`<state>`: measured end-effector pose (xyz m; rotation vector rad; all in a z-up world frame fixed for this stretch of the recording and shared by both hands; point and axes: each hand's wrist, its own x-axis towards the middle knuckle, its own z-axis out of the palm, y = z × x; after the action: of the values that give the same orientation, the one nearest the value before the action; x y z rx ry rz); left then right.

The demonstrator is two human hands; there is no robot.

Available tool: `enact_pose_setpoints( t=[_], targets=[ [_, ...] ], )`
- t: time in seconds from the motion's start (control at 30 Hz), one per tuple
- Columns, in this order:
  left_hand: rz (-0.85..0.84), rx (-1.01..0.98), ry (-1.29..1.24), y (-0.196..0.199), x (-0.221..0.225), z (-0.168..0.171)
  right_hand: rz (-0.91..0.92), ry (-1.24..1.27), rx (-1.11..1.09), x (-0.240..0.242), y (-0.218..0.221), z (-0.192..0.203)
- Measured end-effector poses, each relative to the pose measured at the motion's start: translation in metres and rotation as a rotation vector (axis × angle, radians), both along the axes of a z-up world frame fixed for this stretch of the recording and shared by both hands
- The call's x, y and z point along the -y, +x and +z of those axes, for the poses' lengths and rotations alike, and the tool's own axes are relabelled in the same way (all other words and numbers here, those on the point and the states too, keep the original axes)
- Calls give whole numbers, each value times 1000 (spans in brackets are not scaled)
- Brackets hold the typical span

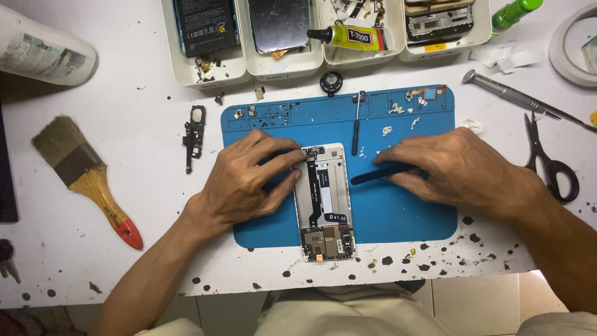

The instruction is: Reassembling internal components of a mobile phone including the battery and ribbon cables

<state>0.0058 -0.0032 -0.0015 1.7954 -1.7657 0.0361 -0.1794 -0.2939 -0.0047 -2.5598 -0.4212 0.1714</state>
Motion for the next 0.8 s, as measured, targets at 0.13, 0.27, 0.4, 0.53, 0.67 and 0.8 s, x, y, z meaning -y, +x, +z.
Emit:
enact_pose_setpoints(
  t=[0.13, 0.27, 0.4, 0.53, 0.67, 0.8],
  targets=[
    [24, -73, -25, 0, -1, 0, -13, -1, -8, -2, 2, 4],
    [13, -134, -8, 6, -8, 4, -25, -28, 12, -10, 3, 24],
    [39, -87, -51, 13, -17, 18, -65, -242, -69, -10, -6, 35],
    [45, 60, 11, 7, -24, 21, -26, -313, -51, 2, -15, 30],
    [-22, 175, 145, 3, -28, 11, -22, -475, -66, 1, -14, 29],
    [-47, 203, 163, 4, -28, 7, -9, -457, -6, -16, 2, 48]
  ],
)
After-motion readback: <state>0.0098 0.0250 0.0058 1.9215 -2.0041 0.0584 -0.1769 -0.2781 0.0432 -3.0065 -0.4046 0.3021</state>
